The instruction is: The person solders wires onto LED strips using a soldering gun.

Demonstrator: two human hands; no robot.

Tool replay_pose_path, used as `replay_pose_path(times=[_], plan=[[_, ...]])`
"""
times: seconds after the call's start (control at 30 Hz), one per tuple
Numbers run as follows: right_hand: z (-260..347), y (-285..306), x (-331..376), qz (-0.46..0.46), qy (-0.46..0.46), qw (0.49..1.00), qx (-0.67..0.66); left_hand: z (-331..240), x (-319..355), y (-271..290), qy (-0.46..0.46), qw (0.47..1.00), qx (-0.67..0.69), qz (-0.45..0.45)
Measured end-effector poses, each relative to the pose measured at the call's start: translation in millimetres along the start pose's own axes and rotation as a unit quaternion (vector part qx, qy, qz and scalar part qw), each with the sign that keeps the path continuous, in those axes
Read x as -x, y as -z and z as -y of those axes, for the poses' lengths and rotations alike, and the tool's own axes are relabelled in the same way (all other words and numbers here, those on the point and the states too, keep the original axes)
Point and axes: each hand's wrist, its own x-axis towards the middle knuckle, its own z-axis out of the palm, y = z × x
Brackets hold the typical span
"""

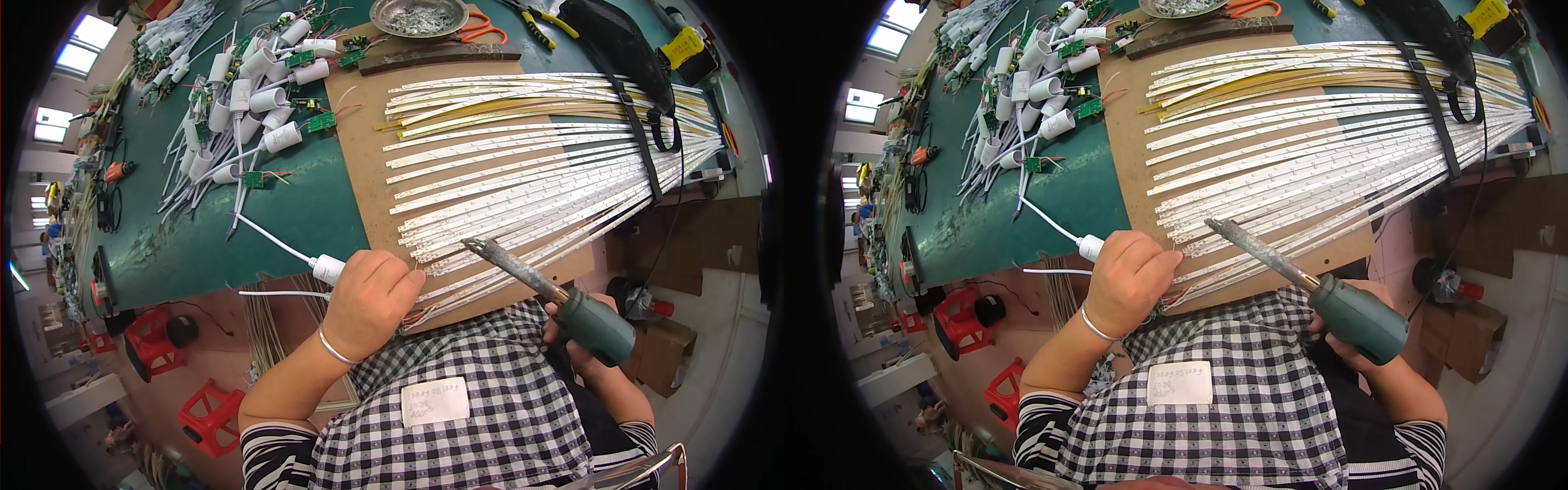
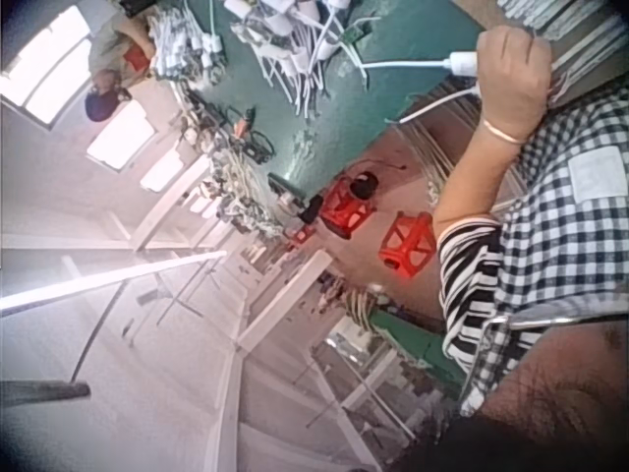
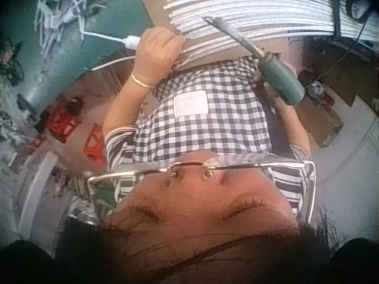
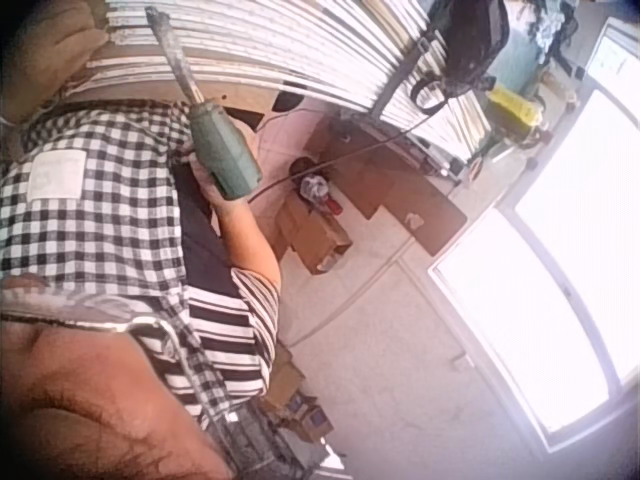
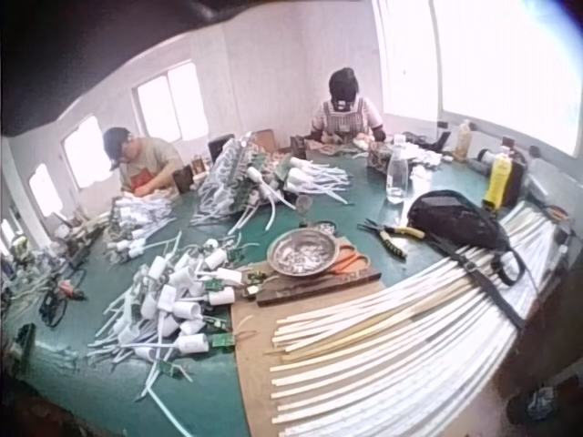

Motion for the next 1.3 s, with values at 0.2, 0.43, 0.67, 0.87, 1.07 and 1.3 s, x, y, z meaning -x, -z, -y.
replay_pose_path(times=[0.2,0.43,0.67,0.87,1.07,1.3], plan=[[-1.0,-4.7,-1.2,-0.003,0.061,0.993,0.097,-1.6,-0.4,0.2,0.004,1.0,-0.005,-0.004],[-12.0,1.2,2.6,-0.018,0.096,0.995,0.032,-2.3,-3.0,1.4,0.013,1.0,0.0,0.004],[-10.5,5.3,0.2,0.026,0.058,0.998,0.027,-3.2,-2.0,1.4,0.015,1.0,0.003,-0.007],[-0.4,1.1,-6.6,0.006,0.044,0.999,-0.014,-10.6,-1.3,13.3,0.015,1.0,0.002,0.002],[6.1,-27.1,-43.7,0.037,0.003,0.983,-0.181,-11.8,7.1,17.5,0.009,1.0,0.01,0.015],[-0.9,-53.2,-80.2,0.064,-0.011,0.954,-0.293,-10.7,9.0,13.0,0.058,0.998,0.027,0.016]])
